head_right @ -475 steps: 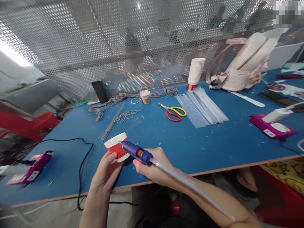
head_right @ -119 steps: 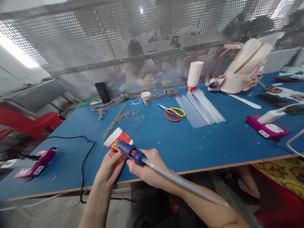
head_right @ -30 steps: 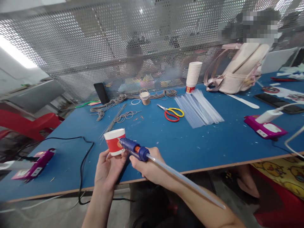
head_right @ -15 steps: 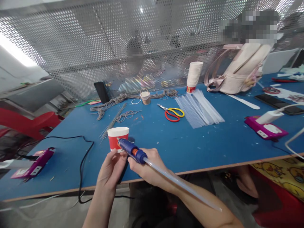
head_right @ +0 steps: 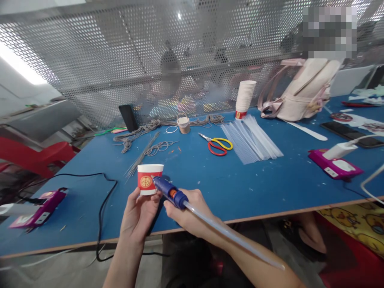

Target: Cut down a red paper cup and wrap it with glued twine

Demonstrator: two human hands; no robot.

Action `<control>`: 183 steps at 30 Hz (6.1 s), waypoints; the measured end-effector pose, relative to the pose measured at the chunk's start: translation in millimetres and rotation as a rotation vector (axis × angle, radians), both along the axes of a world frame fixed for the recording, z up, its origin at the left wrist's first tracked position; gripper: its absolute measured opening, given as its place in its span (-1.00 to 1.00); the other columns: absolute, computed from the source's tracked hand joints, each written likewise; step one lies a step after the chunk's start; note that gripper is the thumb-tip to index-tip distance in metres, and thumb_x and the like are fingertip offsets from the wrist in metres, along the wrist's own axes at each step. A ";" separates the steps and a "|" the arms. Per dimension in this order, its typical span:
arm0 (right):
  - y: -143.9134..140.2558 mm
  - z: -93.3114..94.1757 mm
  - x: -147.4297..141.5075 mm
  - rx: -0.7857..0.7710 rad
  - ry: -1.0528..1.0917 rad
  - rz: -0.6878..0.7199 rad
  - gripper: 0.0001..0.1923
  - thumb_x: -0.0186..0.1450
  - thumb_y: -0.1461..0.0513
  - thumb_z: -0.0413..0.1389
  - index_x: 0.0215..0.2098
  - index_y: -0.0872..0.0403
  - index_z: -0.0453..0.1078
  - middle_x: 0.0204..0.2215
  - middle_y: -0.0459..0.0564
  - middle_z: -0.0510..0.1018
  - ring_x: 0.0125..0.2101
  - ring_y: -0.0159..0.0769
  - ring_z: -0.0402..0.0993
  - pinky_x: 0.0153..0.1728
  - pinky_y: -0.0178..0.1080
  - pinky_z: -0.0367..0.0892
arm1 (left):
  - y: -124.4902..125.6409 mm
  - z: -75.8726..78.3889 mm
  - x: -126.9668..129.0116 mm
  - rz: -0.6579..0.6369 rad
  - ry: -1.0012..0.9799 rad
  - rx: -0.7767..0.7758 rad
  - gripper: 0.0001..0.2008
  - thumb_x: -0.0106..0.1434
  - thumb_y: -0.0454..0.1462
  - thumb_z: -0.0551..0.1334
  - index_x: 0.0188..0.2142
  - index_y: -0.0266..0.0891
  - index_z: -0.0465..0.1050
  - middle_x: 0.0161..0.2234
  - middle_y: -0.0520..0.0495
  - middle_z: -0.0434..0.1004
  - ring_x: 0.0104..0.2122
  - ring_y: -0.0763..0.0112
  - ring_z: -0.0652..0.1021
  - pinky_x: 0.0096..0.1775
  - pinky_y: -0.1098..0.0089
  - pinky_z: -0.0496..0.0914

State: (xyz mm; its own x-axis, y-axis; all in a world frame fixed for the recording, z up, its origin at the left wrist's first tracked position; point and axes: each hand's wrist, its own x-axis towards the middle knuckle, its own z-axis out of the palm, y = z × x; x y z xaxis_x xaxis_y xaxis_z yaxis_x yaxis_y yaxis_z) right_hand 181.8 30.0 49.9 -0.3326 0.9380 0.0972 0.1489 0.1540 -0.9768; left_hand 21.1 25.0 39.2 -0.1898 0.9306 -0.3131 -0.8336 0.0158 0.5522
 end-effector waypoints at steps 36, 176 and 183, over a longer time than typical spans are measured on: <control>-2.1 -3.7 -3.5 -0.058 0.025 -0.020 -0.72 0.15 0.15 0.10 -0.63 0.05 0.16 -0.78 -0.22 0.25 -0.76 -0.51 0.16 -0.71 -0.43 0.10 | 2.3 0.4 9.5 0.046 -0.022 -0.004 -0.70 0.30 -0.39 0.06 -0.01 -0.40 0.41 -0.30 -0.22 0.64 -0.43 0.35 0.61 -0.36 0.40 0.54; -3.1 -7.4 2.5 -0.251 0.085 -0.049 -0.67 0.14 0.11 0.13 -0.68 0.06 0.19 -0.82 -0.22 0.23 -0.79 -0.51 0.17 -0.73 -0.43 0.12 | -4.7 -2.9 9.3 0.055 -0.004 0.085 -0.62 0.20 -0.39 0.18 0.03 -0.33 0.39 -0.29 -0.23 0.61 -0.42 0.30 0.61 -0.46 0.48 0.49; -4.9 -1.6 1.9 -0.213 0.093 -0.033 -0.67 0.13 0.15 0.11 -0.71 0.07 0.16 -0.84 -0.22 0.21 -0.79 -0.54 0.14 -0.71 -0.44 0.12 | -5.0 -2.2 9.3 0.013 -0.041 0.088 -0.64 0.24 -0.35 0.14 0.04 -0.33 0.38 -0.30 -0.23 0.61 -0.43 0.30 0.59 -0.47 0.46 0.48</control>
